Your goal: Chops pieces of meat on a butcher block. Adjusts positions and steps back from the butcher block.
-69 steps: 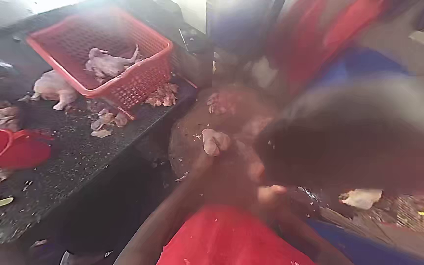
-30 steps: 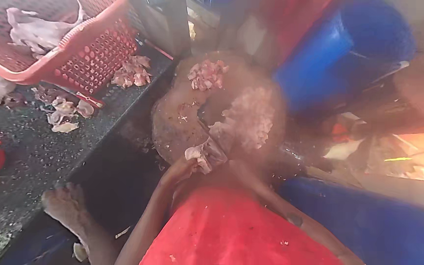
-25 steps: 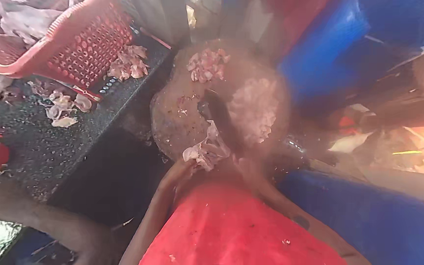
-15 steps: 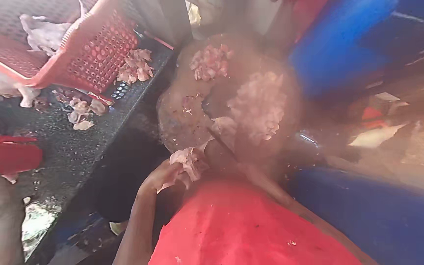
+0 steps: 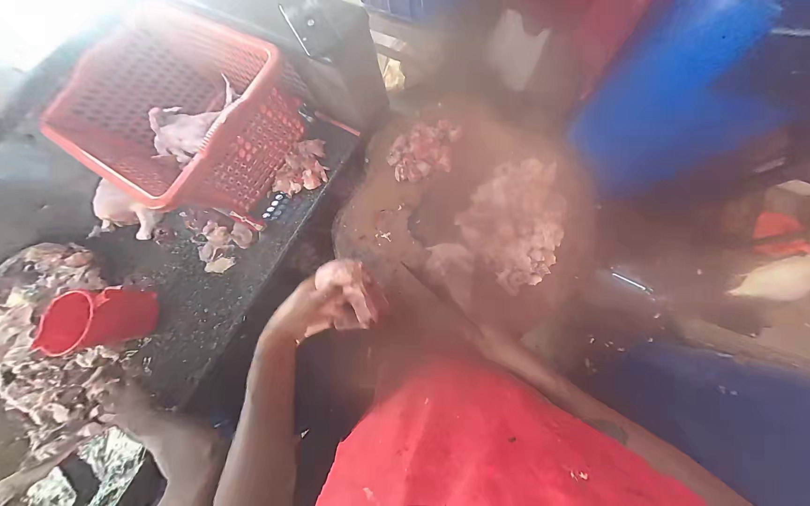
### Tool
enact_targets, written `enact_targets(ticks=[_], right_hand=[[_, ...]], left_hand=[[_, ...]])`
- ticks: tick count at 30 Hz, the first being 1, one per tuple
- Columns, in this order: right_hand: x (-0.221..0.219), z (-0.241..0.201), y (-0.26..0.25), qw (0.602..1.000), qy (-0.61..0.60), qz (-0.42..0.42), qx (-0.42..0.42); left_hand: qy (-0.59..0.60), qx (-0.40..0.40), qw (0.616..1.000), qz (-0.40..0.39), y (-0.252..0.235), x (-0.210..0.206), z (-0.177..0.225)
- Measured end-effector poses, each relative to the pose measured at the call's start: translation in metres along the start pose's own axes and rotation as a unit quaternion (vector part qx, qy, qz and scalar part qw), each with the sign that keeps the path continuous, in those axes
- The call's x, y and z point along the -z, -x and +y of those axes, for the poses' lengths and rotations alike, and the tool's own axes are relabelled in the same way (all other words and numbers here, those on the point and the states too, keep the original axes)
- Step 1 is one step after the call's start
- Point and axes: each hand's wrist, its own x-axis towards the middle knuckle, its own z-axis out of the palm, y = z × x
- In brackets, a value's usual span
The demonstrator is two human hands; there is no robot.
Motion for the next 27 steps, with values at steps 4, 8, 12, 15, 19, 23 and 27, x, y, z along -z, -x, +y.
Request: enact_targets(ticks=[4, 8, 12, 15, 19, 23, 27], right_hand=[[-0.002, 0.006, 0.002, 0.997, 0.075, 0.010, 0.027], [0.014, -0.001, 0.009, 0.979, 0.195, -0.004, 0.064], [0.017, 0.004, 0.010, 0.972, 0.217, -0.007, 0.092], [0.016, 0.007, 0.009, 0.971, 0.215, 0.000, 0.101], [0.023, -0.011, 0.021, 0.977, 0.188, 0.010, 0.099], [0.017, 0.005, 0.010, 0.976, 0.171, 0.024, 0.133], [0.023, 0.010, 0.015, 0.988, 0.071, 0.035, 0.133]], left_hand=[[-0.380, -0.030, 0.915, 0.132, -0.048, 0.005, 0.073], [-0.491, -0.170, 0.849, 0.096, -0.100, -0.043, 0.086], [-0.430, -0.160, 0.887, -0.054, -0.140, -0.116, 0.066], [-0.490, -0.111, 0.862, -0.066, -0.157, -0.174, 0.044], [-0.609, -0.093, 0.782, -0.094, -0.145, -0.219, 0.032], [-0.560, -0.157, 0.809, -0.089, -0.116, -0.203, 0.034], [-0.418, -0.268, 0.868, 0.026, -0.052, -0.159, 0.047]])
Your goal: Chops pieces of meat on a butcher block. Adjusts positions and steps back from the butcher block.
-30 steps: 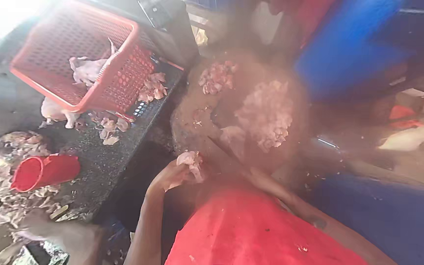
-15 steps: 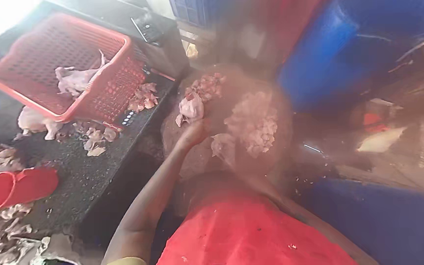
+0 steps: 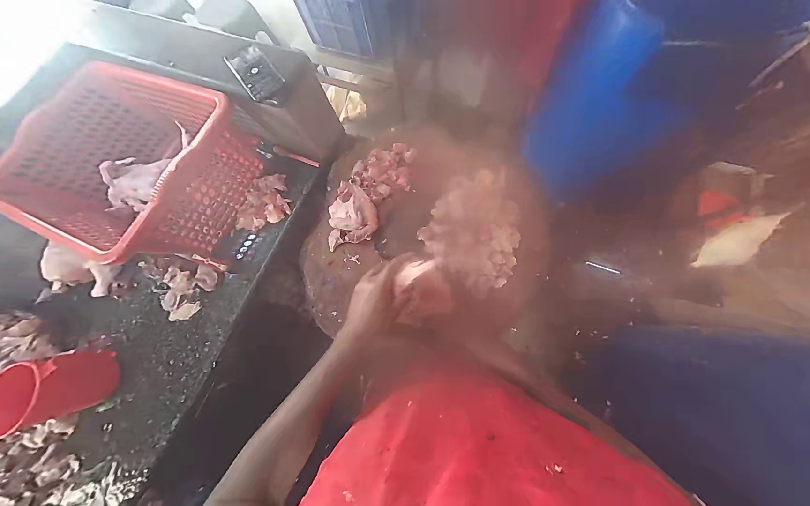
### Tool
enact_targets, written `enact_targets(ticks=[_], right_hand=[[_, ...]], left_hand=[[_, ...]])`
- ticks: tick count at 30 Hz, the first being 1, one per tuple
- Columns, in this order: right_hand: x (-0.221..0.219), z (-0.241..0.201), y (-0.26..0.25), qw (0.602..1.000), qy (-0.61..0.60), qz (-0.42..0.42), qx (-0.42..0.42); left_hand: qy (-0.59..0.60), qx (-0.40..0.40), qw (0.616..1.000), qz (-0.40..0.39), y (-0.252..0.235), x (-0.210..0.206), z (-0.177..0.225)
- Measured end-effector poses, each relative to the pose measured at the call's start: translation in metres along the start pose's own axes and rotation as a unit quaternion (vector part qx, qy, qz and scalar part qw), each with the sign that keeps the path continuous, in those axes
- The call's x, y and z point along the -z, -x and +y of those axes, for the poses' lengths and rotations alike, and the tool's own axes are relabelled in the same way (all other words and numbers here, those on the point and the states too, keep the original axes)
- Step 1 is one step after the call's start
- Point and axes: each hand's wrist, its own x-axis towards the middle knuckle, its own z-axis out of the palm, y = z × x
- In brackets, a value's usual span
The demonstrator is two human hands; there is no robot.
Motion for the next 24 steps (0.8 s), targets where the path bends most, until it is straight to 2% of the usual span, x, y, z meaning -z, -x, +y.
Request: enact_targets(ticks=[2, 4, 6, 7, 9, 12, 14, 17, 20, 21, 22, 23, 24], right_hand=[[-0.003, 0.014, 0.004, 0.996, -0.082, 0.032, -0.022], [-0.002, 0.021, 0.008, 0.975, -0.197, 0.056, -0.090], [-0.005, 0.024, 0.007, 0.937, -0.299, 0.103, -0.152], [-0.006, 0.025, 0.004, 0.926, -0.307, 0.134, -0.173], [-0.003, 0.022, -0.001, 0.933, -0.254, 0.185, -0.174], [0.021, -0.006, -0.002, 0.946, -0.206, 0.234, -0.092], [0.043, -0.043, 0.008, 0.934, -0.237, 0.264, 0.031], [0.080, -0.108, 0.027, 0.882, -0.287, 0.291, 0.236], [0.092, -0.159, 0.038, 0.828, -0.268, 0.317, 0.377], [0.081, -0.159, 0.030, 0.819, -0.251, 0.332, 0.394], [0.062, -0.144, 0.016, 0.828, -0.220, 0.344, 0.383], [0.037, -0.118, 0.000, 0.862, -0.174, 0.335, 0.338], [0.016, -0.088, -0.012, 0.914, -0.110, 0.293, 0.259]], left_hand=[[0.067, 0.014, 0.992, 0.107, 0.020, 0.011, -0.018], [0.139, 0.056, 0.975, 0.165, 0.033, 0.004, -0.042], [0.209, 0.154, 0.954, 0.150, 0.040, -0.017, -0.067], [0.237, 0.209, 0.940, 0.125, 0.041, -0.031, -0.081], [0.291, 0.278, 0.911, 0.093, 0.047, -0.059, -0.104], [0.370, 0.280, 0.877, 0.127, 0.055, -0.079, -0.104], [0.388, 0.275, 0.869, 0.135, 0.064, -0.084, -0.095], [0.398, 0.285, 0.862, 0.133, 0.068, -0.088, -0.092], [0.384, 0.285, 0.870, 0.122, 0.070, -0.087, -0.087], [0.378, 0.280, 0.874, 0.122, 0.070, -0.087, -0.087], [0.375, 0.276, 0.877, 0.122, 0.071, -0.087, -0.088], [0.373, 0.273, 0.879, 0.122, 0.071, -0.088, -0.089], [0.367, 0.266, 0.883, 0.125, 0.072, -0.088, -0.091]])
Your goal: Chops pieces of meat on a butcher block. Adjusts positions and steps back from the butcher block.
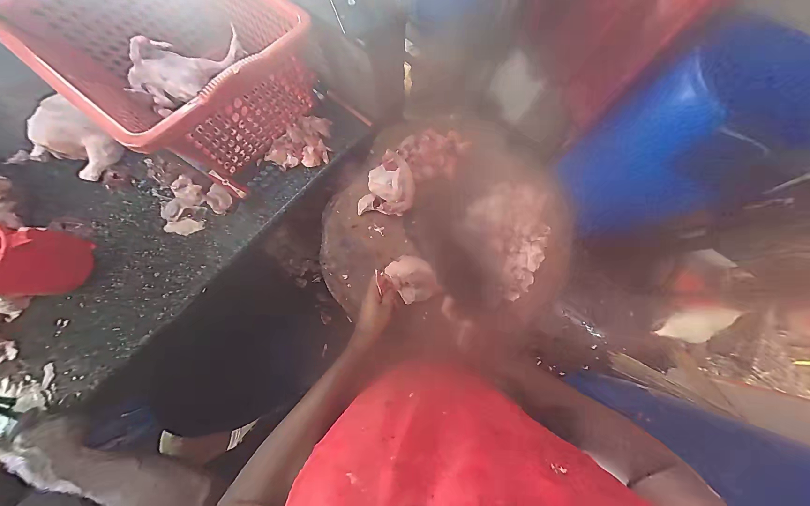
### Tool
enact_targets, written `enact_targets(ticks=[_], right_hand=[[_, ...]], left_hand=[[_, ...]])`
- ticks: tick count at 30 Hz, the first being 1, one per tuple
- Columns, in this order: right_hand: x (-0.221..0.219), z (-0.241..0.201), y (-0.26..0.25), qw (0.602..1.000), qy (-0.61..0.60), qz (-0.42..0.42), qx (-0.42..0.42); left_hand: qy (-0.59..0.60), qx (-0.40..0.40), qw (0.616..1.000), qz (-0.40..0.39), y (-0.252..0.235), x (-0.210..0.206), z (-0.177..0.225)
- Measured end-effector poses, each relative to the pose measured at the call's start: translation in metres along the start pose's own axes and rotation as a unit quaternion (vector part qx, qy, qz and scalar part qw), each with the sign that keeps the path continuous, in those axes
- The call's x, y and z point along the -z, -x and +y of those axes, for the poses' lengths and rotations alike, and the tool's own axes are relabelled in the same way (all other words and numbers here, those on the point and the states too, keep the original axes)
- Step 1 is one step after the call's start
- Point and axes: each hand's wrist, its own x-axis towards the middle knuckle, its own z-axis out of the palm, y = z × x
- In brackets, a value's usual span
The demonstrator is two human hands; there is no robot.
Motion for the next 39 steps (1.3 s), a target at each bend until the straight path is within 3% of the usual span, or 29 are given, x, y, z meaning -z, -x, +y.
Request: enact_targets(ticks=[1, 3, 5, 7, 11, 14, 17, 19, 21, 24, 28, 31, 35, 39], right_hand=[[-0.007, 0.026, 0.011, 0.986, 0.058, -0.103, -0.119], [-0.017, 0.053, 0.016, 0.912, 0.103, -0.240, -0.317], [-0.014, 0.054, 0.010, 0.889, 0.105, -0.262, -0.361], [-0.010, 0.051, 0.007, 0.906, 0.087, -0.233, -0.341], [-0.003, 0.007, -0.020, 0.965, 0.064, -0.135, -0.216], [-0.013, -0.010, -0.035, 0.979, 0.053, -0.120, -0.155], [-0.031, 0.026, -0.028, 0.942, 0.114, -0.202, -0.244], [-0.034, 0.052, -0.015, 0.905, 0.081, -0.259, -0.328], [-0.021, 0.056, 0.003, 0.891, 0.066, -0.269, -0.360], [0.010, 0.069, 0.033, 0.888, 0.074, -0.238, -0.387], [0.027, 0.082, 0.043, 0.907, 0.114, -0.120, -0.388], [0.022, 0.076, 0.033, 0.923, 0.090, -0.063, -0.370], [0.011, 0.078, 0.036, 0.953, 0.064, -0.064, -0.288], [0.006, 0.072, 0.031, 0.911, 0.065, -0.149, -0.380]], left_hand=[[-0.007, -0.009, 1.000, 0.000, -0.001, 0.002, -0.001], [-0.021, -0.015, 1.000, 0.007, 0.000, 0.009, -0.005], [-0.033, 0.005, 0.999, 0.015, -0.003, 0.023, -0.010], [-0.055, 0.028, 0.998, 0.009, -0.009, 0.038, -0.026], [-0.083, 0.056, 0.995, -0.001, -0.015, 0.052, -0.034], [-0.096, 0.050, 0.994, -0.011, -0.019, 0.053, -0.030], [-0.113, 0.021, 0.993, -0.020, -0.021, 0.056, -0.025], [-0.125, 0.030, 0.991, -0.018, -0.017, 0.063, -0.014], [-0.117, 0.041, 0.992, 0.002, -0.009, 0.077, -0.007], [-0.038, 0.050, 0.997, 0.042, 0.007, 0.104, -0.005], [0.101, 0.052, 0.991, 0.075, 0.020, 0.121, 0.004], [0.172, 0.057, 0.981, 0.064, 0.021, 0.103, 0.017], [0.286, 0.075, 0.952, 0.081, 0.020, 0.040, 0.030], [0.324, 0.097, 0.940, 0.036, 0.012, -0.018, 0.012]])
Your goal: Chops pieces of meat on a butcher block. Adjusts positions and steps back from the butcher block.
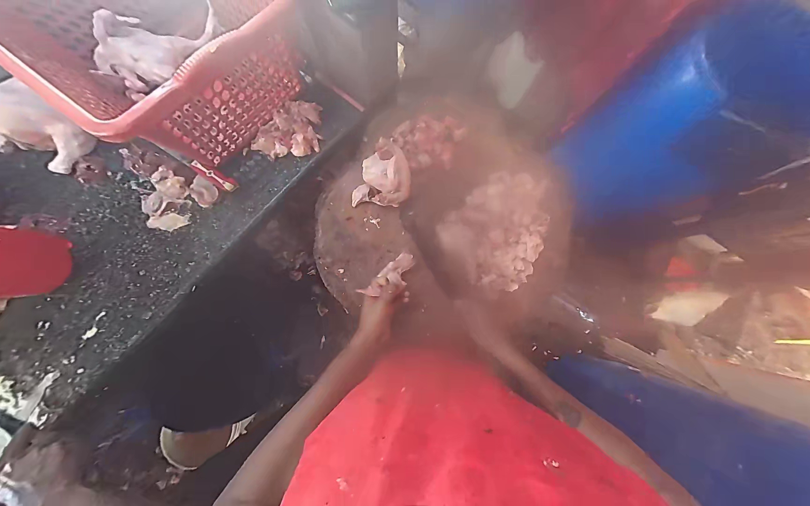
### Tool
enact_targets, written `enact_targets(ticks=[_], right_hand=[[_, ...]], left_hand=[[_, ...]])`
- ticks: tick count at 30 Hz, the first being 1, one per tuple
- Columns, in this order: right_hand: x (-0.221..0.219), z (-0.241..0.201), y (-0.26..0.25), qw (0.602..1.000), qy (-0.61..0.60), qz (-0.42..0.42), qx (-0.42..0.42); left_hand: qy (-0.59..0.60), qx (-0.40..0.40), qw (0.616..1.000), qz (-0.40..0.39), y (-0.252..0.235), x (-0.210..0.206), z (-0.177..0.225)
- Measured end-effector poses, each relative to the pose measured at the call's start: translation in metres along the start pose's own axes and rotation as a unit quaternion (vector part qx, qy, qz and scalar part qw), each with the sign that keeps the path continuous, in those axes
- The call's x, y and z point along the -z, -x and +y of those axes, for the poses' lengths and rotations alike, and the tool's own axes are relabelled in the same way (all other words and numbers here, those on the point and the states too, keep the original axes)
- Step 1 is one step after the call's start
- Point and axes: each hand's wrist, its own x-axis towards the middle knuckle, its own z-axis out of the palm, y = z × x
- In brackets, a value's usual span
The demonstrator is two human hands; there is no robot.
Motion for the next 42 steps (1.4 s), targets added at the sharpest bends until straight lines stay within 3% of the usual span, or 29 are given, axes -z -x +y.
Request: enact_targets(ticks=[2, 5, 8, 10, 13, 15, 17, 19, 22, 24, 26, 28, 29, 31, 33, 35, 39, 41, 42], right_hand=[[0.007, -0.023, 0.010, 0.999, -0.008, 0.014, 0.030], [0.014, -0.057, 0.029, 0.975, -0.045, 0.098, 0.195], [0.011, -0.076, 0.034, 0.942, -0.067, 0.124, 0.303], [0.002, -0.061, 0.027, 0.963, 0.012, 0.102, 0.249], [-0.009, -0.031, 0.003, 0.997, 0.051, -0.053, 0.021], [-0.006, -0.023, -0.004, 0.997, 0.049, -0.060, -0.009], [0.001, -0.034, 0.012, 0.999, 0.038, -0.030, 0.018], [0.015, -0.057, 0.027, 0.993, 0.007, 0.035, 0.115], [0.016, -0.085, 0.043, 0.951, -0.090, 0.088, 0.284], [0.005, -0.081, 0.043, 0.930, -0.089, 0.110, 0.339], [-0.009, -0.047, 0.035, 0.964, 0.003, 0.083, 0.253], [-0.012, -0.028, 0.021, 0.996, 0.060, -0.038, 0.044], [-0.014, -0.023, 0.017, 0.996, 0.068, -0.056, -0.008], [-0.011, -0.020, 0.015, 0.996, 0.078, -0.037, -0.027], [0.001, -0.027, 0.020, 0.998, 0.062, 0.007, 0.014], [0.016, -0.044, 0.030, 0.991, 0.007, 0.055, 0.121], [0.018, -0.081, 0.051, 0.933, -0.116, 0.082, 0.332], [0.004, -0.064, 0.046, 0.933, -0.044, 0.082, 0.348], [0.001, -0.049, 0.041, 0.957, 0.022, 0.051, 0.286]], left_hand=[[-0.028, 0.004, 0.999, -0.033, -0.006, -0.006, -0.017], [-0.074, -0.013, 0.995, -0.062, -0.008, -0.008, -0.022], [-0.113, -0.010, 0.991, -0.069, -0.009, -0.006, -0.018], [-0.133, -0.013, 0.989, -0.069, -0.009, -0.004, -0.019], [-0.153, -0.021, 0.986, -0.063, -0.004, 0.003, -0.015], [-0.150, -0.008, 0.986, -0.066, 0.001, 0.003, 0.000], [-0.133, 0.010, 0.987, -0.090, 0.007, 0.008, 0.004], [-0.132, 0.021, 0.985, -0.112, 0.000, 0.007, -0.001], [-0.148, 0.039, 0.981, -0.118, -0.008, 0.001, -0.015], [-0.159, 0.036, 0.979, -0.123, -0.008, -0.001, -0.018], [-0.191, 0.027, 0.973, -0.124, -0.009, 0.001, -0.018], [-0.234, 0.017, 0.964, -0.124, -0.009, 0.005, -0.012], [-0.267, 0.011, 0.955, -0.130, -0.007, 0.009, -0.007], [-0.345, -0.012, 0.923, -0.170, -0.004, 0.016, 0.007], [-0.444, -0.023, 0.871, -0.210, -0.006, 0.022, 0.020], [-0.528, -0.035, 0.824, -0.203, -0.017, 0.025, 0.022], [-0.601, -0.071, 0.777, -0.173, -0.028, 0.029, 0.019], [-0.601, -0.089, 0.777, -0.165, -0.023, 0.027, 0.022], [-0.600, -0.096, 0.777, -0.165, -0.022, 0.027, 0.023]])
